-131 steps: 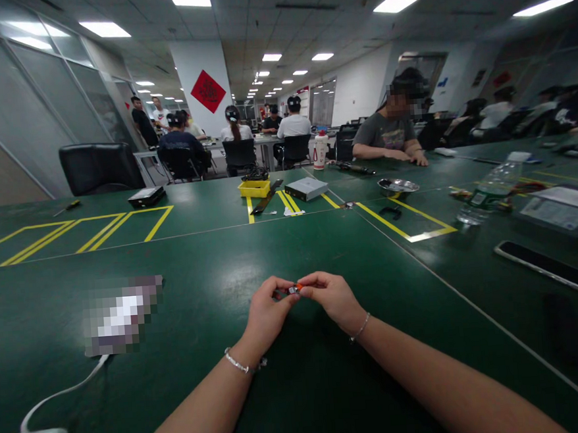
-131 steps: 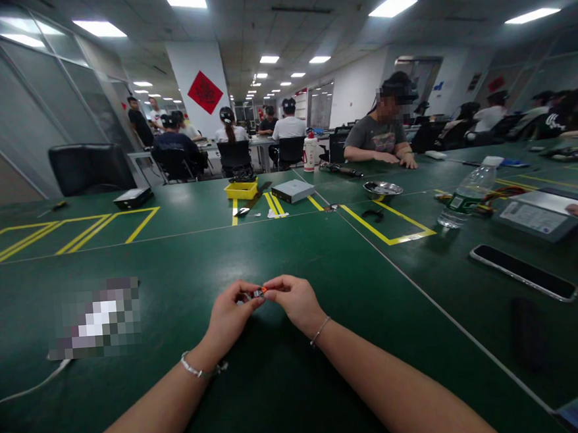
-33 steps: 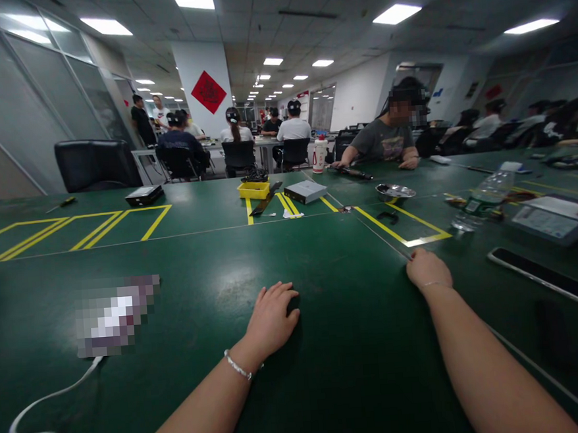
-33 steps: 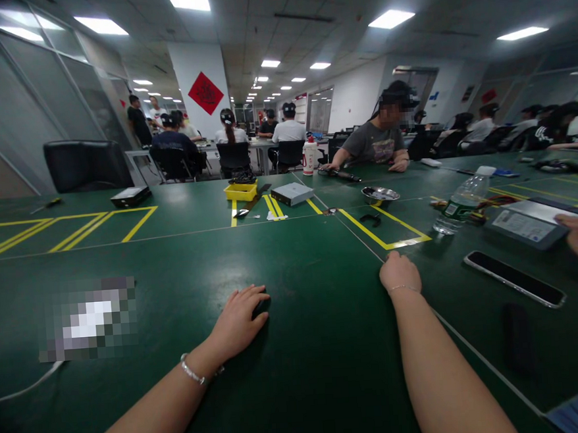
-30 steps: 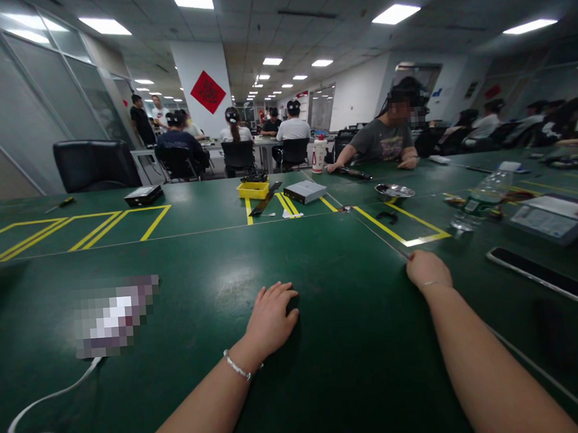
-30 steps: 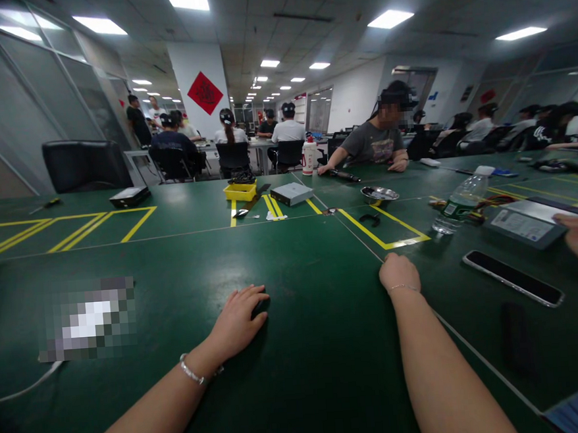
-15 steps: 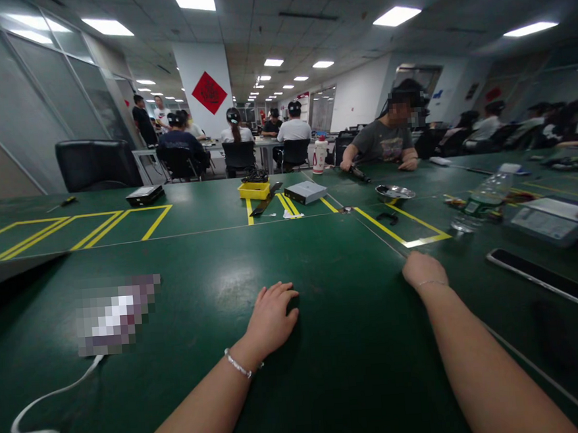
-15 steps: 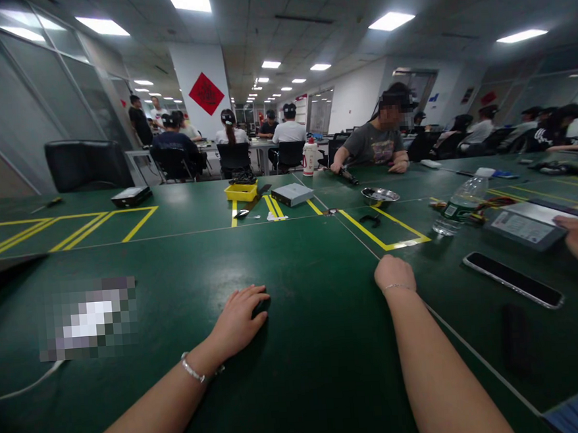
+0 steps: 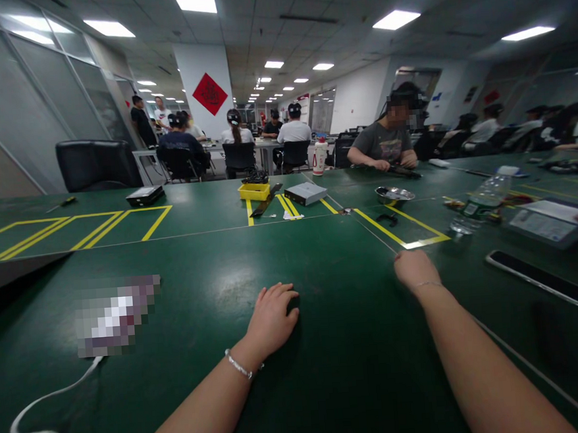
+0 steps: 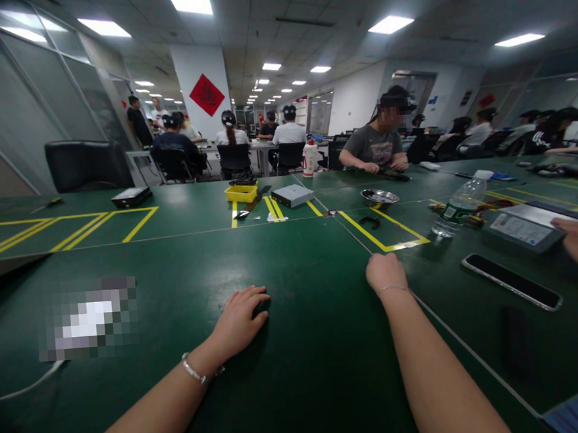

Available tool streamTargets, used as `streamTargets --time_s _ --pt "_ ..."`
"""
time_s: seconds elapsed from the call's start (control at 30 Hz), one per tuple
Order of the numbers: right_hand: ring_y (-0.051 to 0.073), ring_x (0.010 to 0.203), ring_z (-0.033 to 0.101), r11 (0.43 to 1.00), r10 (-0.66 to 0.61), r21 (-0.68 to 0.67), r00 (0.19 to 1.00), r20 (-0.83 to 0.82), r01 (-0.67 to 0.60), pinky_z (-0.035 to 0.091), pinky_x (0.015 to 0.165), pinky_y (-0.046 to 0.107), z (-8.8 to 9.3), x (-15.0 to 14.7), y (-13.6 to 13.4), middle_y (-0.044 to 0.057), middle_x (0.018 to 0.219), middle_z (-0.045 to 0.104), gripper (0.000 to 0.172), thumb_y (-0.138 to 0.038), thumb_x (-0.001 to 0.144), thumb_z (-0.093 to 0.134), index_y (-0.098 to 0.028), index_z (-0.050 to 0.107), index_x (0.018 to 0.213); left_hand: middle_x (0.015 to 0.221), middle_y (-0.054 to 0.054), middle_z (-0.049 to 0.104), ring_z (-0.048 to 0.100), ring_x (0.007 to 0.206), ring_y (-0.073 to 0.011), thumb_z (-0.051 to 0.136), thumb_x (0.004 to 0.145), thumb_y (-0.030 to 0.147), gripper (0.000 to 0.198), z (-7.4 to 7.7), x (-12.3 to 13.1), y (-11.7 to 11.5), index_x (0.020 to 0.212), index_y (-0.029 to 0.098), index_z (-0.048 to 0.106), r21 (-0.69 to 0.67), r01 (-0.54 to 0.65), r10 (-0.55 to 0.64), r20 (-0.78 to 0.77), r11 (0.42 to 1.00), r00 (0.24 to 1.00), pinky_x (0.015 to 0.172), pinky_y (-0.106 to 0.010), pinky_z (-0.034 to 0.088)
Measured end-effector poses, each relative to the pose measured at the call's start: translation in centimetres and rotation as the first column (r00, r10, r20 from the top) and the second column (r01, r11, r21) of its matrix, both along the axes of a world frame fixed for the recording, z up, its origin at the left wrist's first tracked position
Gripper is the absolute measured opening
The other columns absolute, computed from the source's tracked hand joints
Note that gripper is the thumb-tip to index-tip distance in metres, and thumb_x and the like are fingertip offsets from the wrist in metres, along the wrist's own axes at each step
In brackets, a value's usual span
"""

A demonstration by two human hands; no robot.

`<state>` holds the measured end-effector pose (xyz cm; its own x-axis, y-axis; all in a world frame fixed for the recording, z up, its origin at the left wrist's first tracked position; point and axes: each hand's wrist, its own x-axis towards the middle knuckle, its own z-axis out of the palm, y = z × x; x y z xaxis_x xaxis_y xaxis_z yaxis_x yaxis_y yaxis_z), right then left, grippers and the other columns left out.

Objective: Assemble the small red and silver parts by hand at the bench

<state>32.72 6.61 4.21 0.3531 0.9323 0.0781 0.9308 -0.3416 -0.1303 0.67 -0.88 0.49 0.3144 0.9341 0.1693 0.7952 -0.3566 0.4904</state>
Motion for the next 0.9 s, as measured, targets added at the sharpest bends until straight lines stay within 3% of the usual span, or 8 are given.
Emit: streamTargets --time_s 0.1,0.23,0.33,0.43,0.53,0.67,0.8,0.9 --pt "0.018 0.071 0.056 0.979 0.204 0.03 0.938 -0.281 -0.203 0.041 0.064 0.028 0.7 -4.1 -0.7 0.009 0.079 0.06 0.018 -0.022 0.071 0.044 -0.016 0.059 0.079 0.119 -0.003 0.049 0.038 0.114 -0.0212 0.048 0.074 0.028 0.03 0.3 0.1 0.0 0.103 0.025 0.052 0.011 -0.026 0.025 0.056 1.0 0.998 0.097 -0.042 0.023" --pt "0.01 0.056 0.054 0.877 0.419 0.153 0.571 -0.706 -0.456 0.042 0.056 0.022 0.5 -11.7 -3.1 0.0 0.066 0.057 0.01 -0.024 0.07 0.048 -0.017 0.052 0.076 0.103 -0.005 0.058 0.051 0.097 -0.0199 0.054 0.07 0.035 0.04 0.5 0.5 -0.3 0.107 0.022 0.048 -0.032 -0.018 0.025 0.207 0.999 0.978 0.084 -0.034 0.038" --pt "0.01 0.057 0.053 0.826 0.459 0.209 0.41 -0.788 -0.523 0.042 0.053 0.022 -0.6 -16.1 -5.2 -0.001 0.066 0.055 0.01 -0.02 0.066 0.053 -0.017 0.048 0.074 0.091 -0.002 0.061 0.057 0.081 -0.0163 0.056 0.068 0.033 0.043 0.4 0.7 -0.6 0.108 0.024 0.045 -0.08 0.034 -0.008 0.309 0.996 0.951 0.071 -0.027 0.043" --pt "0.011 0.061 0.054 0.8 0.478 0.224 0.365 -0.799 -0.557 0.042 0.054 0.022 -1.4 -17.6 -5.8 -0.001 0.069 0.055 0.015 -0.023 0.066 0.055 -0.018 0.047 0.077 0.082 0.0 0.061 0.056 0.072 -0.0138 0.049 0.073 0.027 0.024 0.2 0.7 -0.7 0.097 0.023 0.05 -0.052 0.015 0.003 0.334 0.999 0.942 0.065 -0.025 0.042" --pt "0.013 0.068 0.055 0.785 0.56 0.233 0.497 -0.663 -0.574 0.043 0.063 0.026 -1.2 -15.6 -4.7 0.003 0.08 0.057 0.02 -0.034 0.073 0.048 -0.019 0.049 0.086 0.075 0.001 0.059 0.055 0.066 -0.0126 0.045 0.075 0.026 0.016 0.0 0.6 -0.3 0.09 0.022 0.051 -0.045 -0.025 0.039 0.372 0.999 0.927 0.061 -0.024 0.041" --pt "0.025 0.099 0.045 0.89 0.413 0.245 0.908 -0.072 -0.385 0.035 0.082 0.038 -0.5 -8.9 -2.1 0.014 0.106 0.051 0.03 -0.032 0.077 0.042 -0.016 0.051 0.101 0.076 0.0 0.059 0.056 0.07 -0.013 0.044 0.076 0.027 0.017 -0.3 0.4 0.2 0.091 0.021 0.049 -0.122 -0.033 0.091 0.504 0.992 0.859 0.063 -0.024 0.042" --pt "0.032 0.105 0.041 0.993 0.057 0.092 0.989 0.134 -0.07 0.036 0.078 0.043 -1.0 -2.2 -0.4 0.021 0.117 0.041 0.041 -0.028 0.079 0.034 -0.014 0.043 0.117 0.082 -0.002 0.061 0.057 0.073 -0.0129 0.04 0.078 0.027 0.02 -0.3 0.5 0.4 0.096 0.02 0.046 -0.173 -0.014 0.116 0.598 0.985 0.793 0.068 -0.026 0.043" --pt "0.03 0.098 0.048 0.998 -0.012 -0.057 0.994 0.111 0.018 0.039 0.074 0.04 -1.8 0.3 0.2 0.022 0.108 0.048 0.039 -0.02 0.078 0.031 -0.011 0.048 0.112 0.087 -0.003 0.061 0.057 0.07 -0.012 0.037 0.08 0.028 0.023 -0.1 0.5 0.3 0.1 0.02 0.044 -0.197 -0.017 0.135 0.603 0.98 0.786 0.069 -0.028 0.043"
